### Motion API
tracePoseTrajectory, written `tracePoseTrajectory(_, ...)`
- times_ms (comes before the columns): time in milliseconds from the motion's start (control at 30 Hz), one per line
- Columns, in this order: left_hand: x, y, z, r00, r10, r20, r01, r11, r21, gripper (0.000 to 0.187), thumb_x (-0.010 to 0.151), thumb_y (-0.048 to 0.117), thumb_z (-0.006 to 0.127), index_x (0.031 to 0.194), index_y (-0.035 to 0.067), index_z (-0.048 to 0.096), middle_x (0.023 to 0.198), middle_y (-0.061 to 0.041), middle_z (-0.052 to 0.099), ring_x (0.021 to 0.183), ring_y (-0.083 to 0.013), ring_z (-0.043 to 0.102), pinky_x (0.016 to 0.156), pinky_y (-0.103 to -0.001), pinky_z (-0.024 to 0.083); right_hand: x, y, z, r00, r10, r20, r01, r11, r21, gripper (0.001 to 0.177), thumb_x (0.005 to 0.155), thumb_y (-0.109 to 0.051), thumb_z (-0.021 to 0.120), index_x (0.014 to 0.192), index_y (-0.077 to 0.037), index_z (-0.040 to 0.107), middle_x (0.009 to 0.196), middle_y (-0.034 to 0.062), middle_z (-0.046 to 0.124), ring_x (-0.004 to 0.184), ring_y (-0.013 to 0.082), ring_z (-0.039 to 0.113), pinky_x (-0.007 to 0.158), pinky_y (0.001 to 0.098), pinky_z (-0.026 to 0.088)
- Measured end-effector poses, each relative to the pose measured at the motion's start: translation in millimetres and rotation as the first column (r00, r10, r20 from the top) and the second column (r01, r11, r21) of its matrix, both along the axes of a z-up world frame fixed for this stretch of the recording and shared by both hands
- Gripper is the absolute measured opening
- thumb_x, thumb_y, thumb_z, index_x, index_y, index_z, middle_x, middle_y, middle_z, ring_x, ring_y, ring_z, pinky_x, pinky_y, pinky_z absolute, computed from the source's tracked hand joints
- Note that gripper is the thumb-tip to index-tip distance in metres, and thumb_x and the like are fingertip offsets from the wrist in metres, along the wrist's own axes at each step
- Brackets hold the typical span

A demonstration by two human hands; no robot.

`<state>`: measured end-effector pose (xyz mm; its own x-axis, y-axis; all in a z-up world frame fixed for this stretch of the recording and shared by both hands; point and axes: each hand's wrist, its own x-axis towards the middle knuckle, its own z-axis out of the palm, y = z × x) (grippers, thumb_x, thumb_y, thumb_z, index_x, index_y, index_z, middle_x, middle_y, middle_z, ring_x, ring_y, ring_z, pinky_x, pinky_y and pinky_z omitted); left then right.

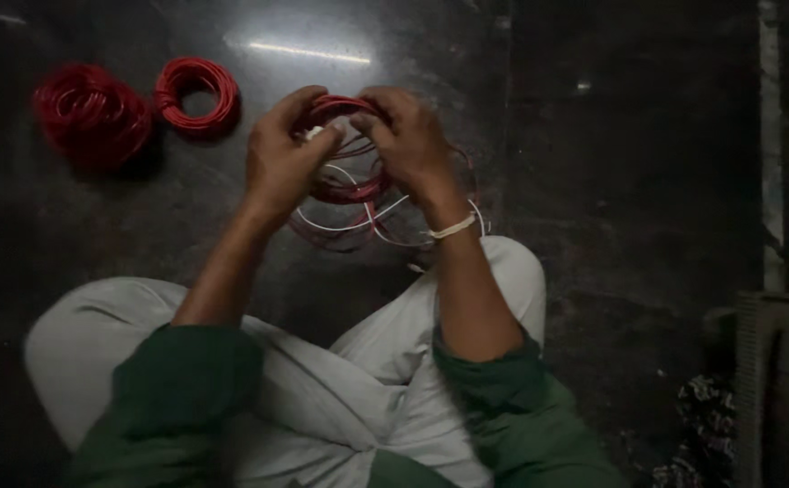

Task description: The person sits on the floor and organizes a tangled red electrical cable with a white plug. They repeatedly coil the cable into a loop, adjust the plug, and separate the red and white wires to untangle them.

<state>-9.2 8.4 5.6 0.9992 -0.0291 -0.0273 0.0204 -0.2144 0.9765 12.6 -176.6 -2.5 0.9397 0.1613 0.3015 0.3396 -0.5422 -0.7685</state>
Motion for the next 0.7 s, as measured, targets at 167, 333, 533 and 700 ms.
tracePoseTrajectory(167, -7.3, -2.0, -3.9, 1.0, 0.025, -0.011, -0.025, 0.999, 0.025, 0.051, 0.092, 0.015, 0.073, 0.139, 0.001, 0.059, 0.123, -0.014, 0.072, 0.105, -0.0201, 0.072, 0.085, -0.033, 0.063, -4.0, -1.1, 0.2, 0.998, -0.008, -0.063, 0.007, 1.0, -0.02, 0.024, 0.092, -0.021, 0.075, 0.11, -0.006, 0.075, 0.099, 0.0114, 0.075, 0.085, 0.0246, 0.072, 0.076, 0.0387, 0.055)
tracePoseTrajectory(333, -10.6, -15.4, -0.5, 0.995, -0.025, 0.101, 0.014, 0.994, 0.106, 0.049, 0.097, 0.015, 0.074, 0.141, -0.002, 0.059, 0.125, -0.018, 0.07, 0.109, -0.023, 0.07, 0.089, -0.035, 0.061, -11.5, -15.3, 6.4, 0.997, -0.007, -0.077, 0.012, 0.998, 0.06, 0.023, 0.092, -0.022, 0.075, 0.109, -0.006, 0.075, 0.097, 0.0108, 0.075, 0.083, 0.0237, 0.073, 0.075, 0.0375, 0.056)
tracePoseTrajectory(533, -7.5, -33.9, 15.0, 0.995, -0.099, 0.025, 0.092, 0.977, 0.192, 0.052, 0.097, 0.02, 0.075, 0.141, -0.001, 0.057, 0.127, -0.017, 0.069, 0.112, -0.0235, 0.07, 0.09, -0.035, 0.062, -16.9, -39.3, 1.6, 0.999, -0.036, -0.04, 0.042, 0.986, 0.163, 0.023, 0.094, -0.02, 0.073, 0.112, -0.007, 0.075, 0.102, 0.0104, 0.076, 0.085, 0.0227, 0.075, 0.075, 0.0359, 0.058)
tracePoseTrajectory(700, 5.7, -36.4, 24.0, 0.988, -0.151, 0.043, 0.14, 0.972, 0.189, 0.053, 0.095, 0.018, 0.074, 0.141, -0.001, 0.057, 0.129, -0.018, 0.068, 0.115, -0.025, 0.07, 0.094, -0.036, 0.061, -12.4, -43.2, -4.3, 0.997, -0.051, -0.064, 0.068, 0.951, 0.302, 0.029, 0.094, -0.021, 0.076, 0.117, -0.004, 0.074, 0.104, 0.0113, 0.076, 0.089, 0.0199, 0.076, 0.078, 0.0325, 0.06)
